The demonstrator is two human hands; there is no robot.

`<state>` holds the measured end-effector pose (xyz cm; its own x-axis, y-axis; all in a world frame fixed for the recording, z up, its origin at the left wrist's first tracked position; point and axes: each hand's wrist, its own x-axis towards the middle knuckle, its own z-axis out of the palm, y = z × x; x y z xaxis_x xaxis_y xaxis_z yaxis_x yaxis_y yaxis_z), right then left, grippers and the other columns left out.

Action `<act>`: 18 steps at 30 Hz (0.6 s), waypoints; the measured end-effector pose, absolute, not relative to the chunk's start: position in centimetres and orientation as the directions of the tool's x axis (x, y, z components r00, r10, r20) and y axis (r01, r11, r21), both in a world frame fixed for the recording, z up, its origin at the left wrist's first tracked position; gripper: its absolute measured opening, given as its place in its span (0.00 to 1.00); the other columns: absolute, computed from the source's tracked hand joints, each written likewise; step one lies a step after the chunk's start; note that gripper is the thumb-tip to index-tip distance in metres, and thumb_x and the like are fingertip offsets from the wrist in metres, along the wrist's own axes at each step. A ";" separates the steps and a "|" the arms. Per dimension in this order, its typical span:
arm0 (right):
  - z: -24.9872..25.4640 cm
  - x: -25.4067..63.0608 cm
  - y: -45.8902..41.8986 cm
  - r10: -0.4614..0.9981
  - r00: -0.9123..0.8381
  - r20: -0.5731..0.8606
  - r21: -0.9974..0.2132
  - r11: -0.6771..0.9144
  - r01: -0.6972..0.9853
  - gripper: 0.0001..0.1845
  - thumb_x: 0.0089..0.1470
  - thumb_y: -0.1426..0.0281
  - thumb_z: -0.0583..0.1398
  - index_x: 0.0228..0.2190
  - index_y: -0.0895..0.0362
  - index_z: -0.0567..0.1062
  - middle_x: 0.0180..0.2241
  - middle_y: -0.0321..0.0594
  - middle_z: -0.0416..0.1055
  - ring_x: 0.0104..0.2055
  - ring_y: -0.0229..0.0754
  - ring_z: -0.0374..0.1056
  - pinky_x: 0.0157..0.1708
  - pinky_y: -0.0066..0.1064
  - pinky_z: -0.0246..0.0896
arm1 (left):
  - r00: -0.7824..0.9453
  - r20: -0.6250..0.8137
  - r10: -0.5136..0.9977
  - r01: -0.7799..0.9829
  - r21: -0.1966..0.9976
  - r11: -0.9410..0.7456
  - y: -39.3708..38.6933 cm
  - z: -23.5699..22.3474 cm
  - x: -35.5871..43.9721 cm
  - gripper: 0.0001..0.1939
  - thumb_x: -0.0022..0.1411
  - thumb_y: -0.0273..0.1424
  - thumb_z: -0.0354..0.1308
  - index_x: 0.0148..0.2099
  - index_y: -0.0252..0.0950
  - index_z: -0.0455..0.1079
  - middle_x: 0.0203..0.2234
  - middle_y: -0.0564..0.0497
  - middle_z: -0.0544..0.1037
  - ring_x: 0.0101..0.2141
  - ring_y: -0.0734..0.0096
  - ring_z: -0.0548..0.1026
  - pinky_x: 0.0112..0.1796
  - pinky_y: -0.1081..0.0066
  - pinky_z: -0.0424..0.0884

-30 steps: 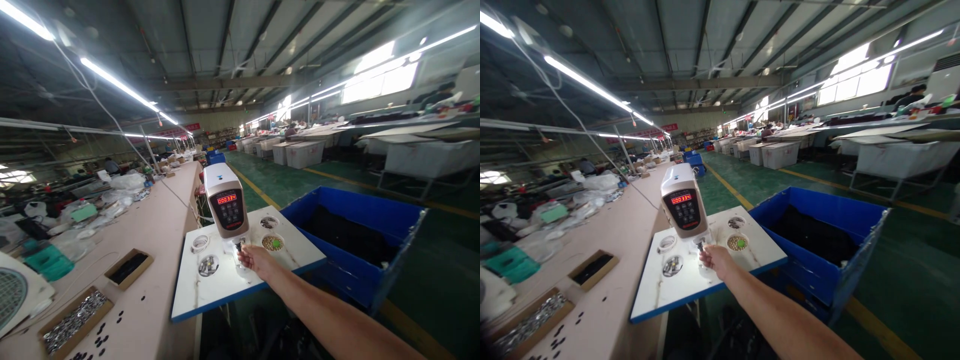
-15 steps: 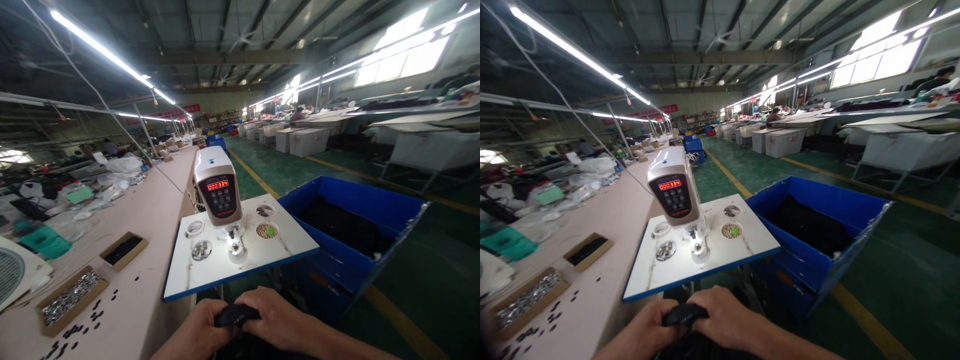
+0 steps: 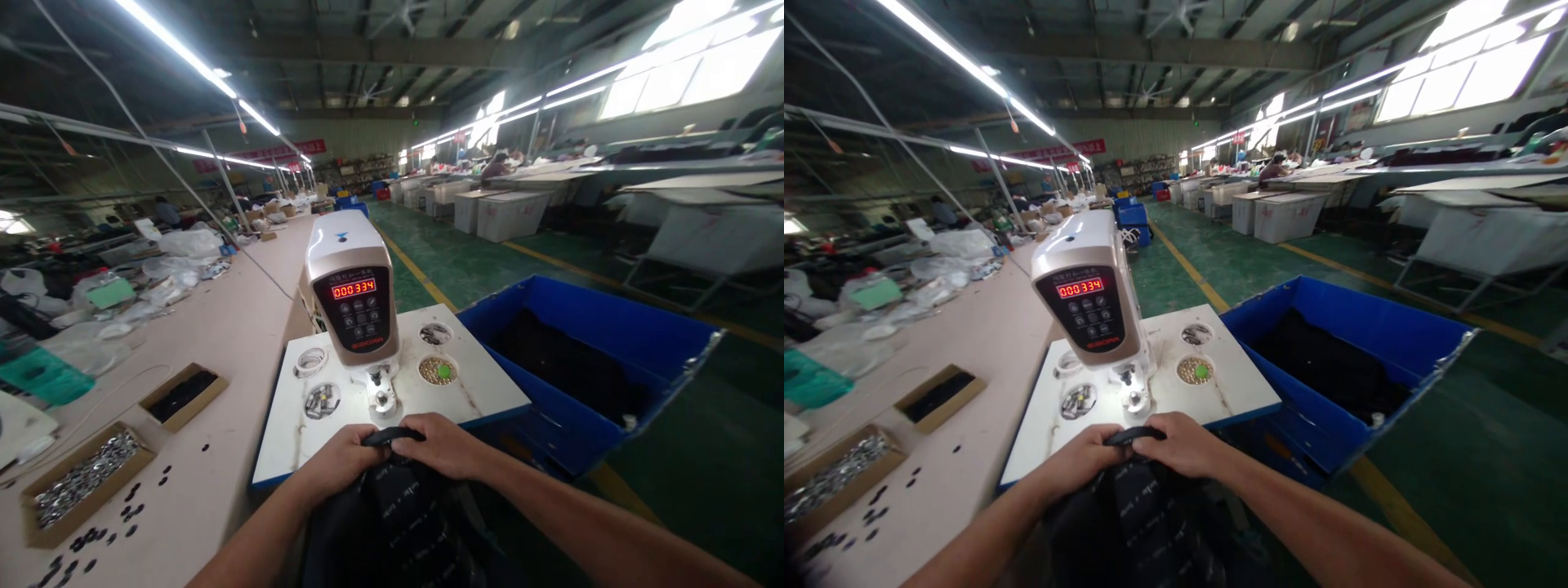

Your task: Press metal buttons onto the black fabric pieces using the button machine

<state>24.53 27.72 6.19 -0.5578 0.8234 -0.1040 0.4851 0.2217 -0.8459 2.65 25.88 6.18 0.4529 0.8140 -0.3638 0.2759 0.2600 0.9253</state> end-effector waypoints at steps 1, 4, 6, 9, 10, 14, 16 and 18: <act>5.8 24.2 28.3 0.840 -0.536 -0.087 -0.832 0.235 0.502 0.12 0.59 0.62 0.60 0.30 0.57 0.79 0.26 0.35 0.74 0.30 0.41 0.67 0.28 0.28 0.52 | 0.441 -0.371 0.818 0.268 0.924 0.275 26.3 5.8 2.6 0.20 0.54 0.45 0.65 0.37 0.32 0.72 0.26 0.54 0.73 0.27 0.72 0.66 0.31 0.72 0.59; 4.9 23.3 30.2 0.877 -0.479 -0.044 -0.807 0.252 0.535 0.11 0.59 0.64 0.61 0.32 0.57 0.81 0.29 0.38 0.77 0.32 0.42 0.69 0.30 0.28 0.53 | 0.415 -0.355 0.838 0.259 0.929 0.265 28.0 4.9 2.2 0.20 0.55 0.44 0.64 0.40 0.32 0.74 0.29 0.53 0.76 0.29 0.70 0.69 0.33 0.71 0.61; 4.4 22.8 31.7 0.889 -0.457 -0.020 -0.797 0.261 0.544 0.10 0.58 0.64 0.62 0.32 0.57 0.81 0.31 0.39 0.79 0.34 0.44 0.70 0.32 0.29 0.54 | 0.395 -0.343 0.852 0.271 0.930 0.249 29.3 4.7 2.0 0.18 0.55 0.43 0.64 0.40 0.32 0.75 0.29 0.53 0.77 0.29 0.70 0.70 0.33 0.71 0.61; 4.0 22.5 33.9 0.888 -0.459 0.014 -0.795 0.288 0.534 0.11 0.58 0.64 0.63 0.32 0.58 0.81 0.31 0.39 0.78 0.36 0.44 0.71 0.34 0.29 0.55 | 0.371 -0.334 0.867 0.299 0.926 0.229 31.4 4.5 1.9 0.16 0.55 0.41 0.63 0.39 0.32 0.75 0.28 0.53 0.77 0.29 0.69 0.70 0.32 0.71 0.60; 3.9 22.5 34.6 0.887 -0.462 0.019 -0.797 0.292 0.528 0.11 0.58 0.64 0.63 0.32 0.59 0.81 0.31 0.39 0.78 0.36 0.44 0.72 0.34 0.28 0.55 | 0.364 -0.331 0.871 0.306 0.925 0.223 32.0 4.4 1.9 0.16 0.54 0.40 0.63 0.38 0.32 0.75 0.27 0.53 0.77 0.29 0.69 0.70 0.32 0.71 0.60; 3.7 22.5 36.4 0.897 -0.442 -0.002 -0.810 0.258 0.527 0.10 0.57 0.64 0.64 0.34 0.58 0.81 0.32 0.38 0.79 0.36 0.44 0.72 0.32 0.28 0.55 | 0.331 -0.319 0.888 0.327 0.922 0.209 33.7 4.2 2.1 0.16 0.52 0.40 0.62 0.37 0.33 0.75 0.28 0.52 0.78 0.31 0.65 0.71 0.33 0.70 0.62; 3.7 22.4 36.8 0.904 -0.428 -0.007 -0.812 0.245 0.530 0.10 0.56 0.64 0.64 0.34 0.58 0.81 0.32 0.38 0.80 0.36 0.44 0.72 0.32 0.28 0.55 | 0.314 -0.318 0.895 0.340 0.917 0.207 34.0 4.2 2.2 0.16 0.52 0.40 0.62 0.37 0.33 0.76 0.28 0.52 0.78 0.32 0.64 0.71 0.34 0.70 0.63; 3.7 22.2 37.1 0.906 -0.424 -0.005 -0.810 0.244 0.533 0.09 0.55 0.65 0.64 0.33 0.58 0.82 0.31 0.37 0.79 0.35 0.43 0.71 0.31 0.28 0.54 | 0.300 -0.317 0.900 0.355 0.913 0.203 34.2 4.3 2.2 0.15 0.52 0.40 0.61 0.37 0.33 0.76 0.28 0.52 0.78 0.32 0.64 0.71 0.34 0.70 0.63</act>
